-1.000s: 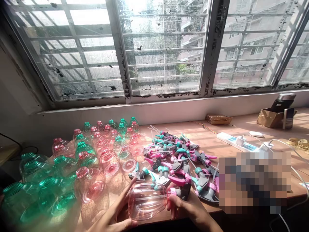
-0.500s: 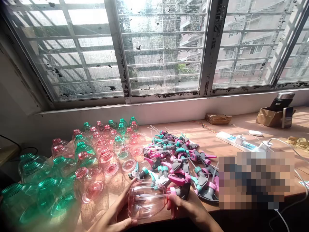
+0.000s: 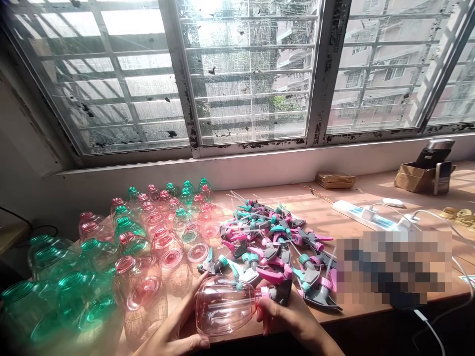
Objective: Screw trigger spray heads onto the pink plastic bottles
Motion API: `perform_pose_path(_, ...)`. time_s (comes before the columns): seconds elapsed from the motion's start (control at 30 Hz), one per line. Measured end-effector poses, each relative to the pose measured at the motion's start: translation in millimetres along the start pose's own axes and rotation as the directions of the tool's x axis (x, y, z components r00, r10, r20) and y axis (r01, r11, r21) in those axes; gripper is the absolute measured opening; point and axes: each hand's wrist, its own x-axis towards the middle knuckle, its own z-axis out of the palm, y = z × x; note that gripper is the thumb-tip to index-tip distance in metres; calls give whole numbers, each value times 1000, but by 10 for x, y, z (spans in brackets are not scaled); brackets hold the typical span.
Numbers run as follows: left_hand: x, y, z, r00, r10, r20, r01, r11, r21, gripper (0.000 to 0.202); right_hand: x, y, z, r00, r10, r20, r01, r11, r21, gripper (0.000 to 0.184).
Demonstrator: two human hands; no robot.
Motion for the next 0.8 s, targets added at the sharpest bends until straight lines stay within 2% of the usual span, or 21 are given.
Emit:
perform_pose_path(0.17, 43, -86, -49, 995, 95, 43, -96, 995, 25, 89, 1, 16, -12, 1000, -13, 4, 13, 1000, -10, 47)
perform_pose_path(0.33, 21, -119, -65, 996, 85, 14, -86, 996, 34, 85, -1, 12, -19, 1000, -10, 19, 10, 1000, -24, 45)
perform_pose_path(0.5, -6, -45, 3, 998, 54, -10, -54, 998, 28, 96, 5, 19, -26, 999, -18, 28, 19, 1000, -17, 44)
perform_pose_path(0.67, 26, -106, 8, 988, 145, -43, -141, 986, 85, 96, 6, 11, -16, 999, -8, 41, 10, 999, -46, 44)
perform_pose_path(0.8, 45, -149, -6, 984, 173, -31, -170, 982, 86, 86, 7, 9, -17, 998, -39, 44, 40, 999, -20, 43)
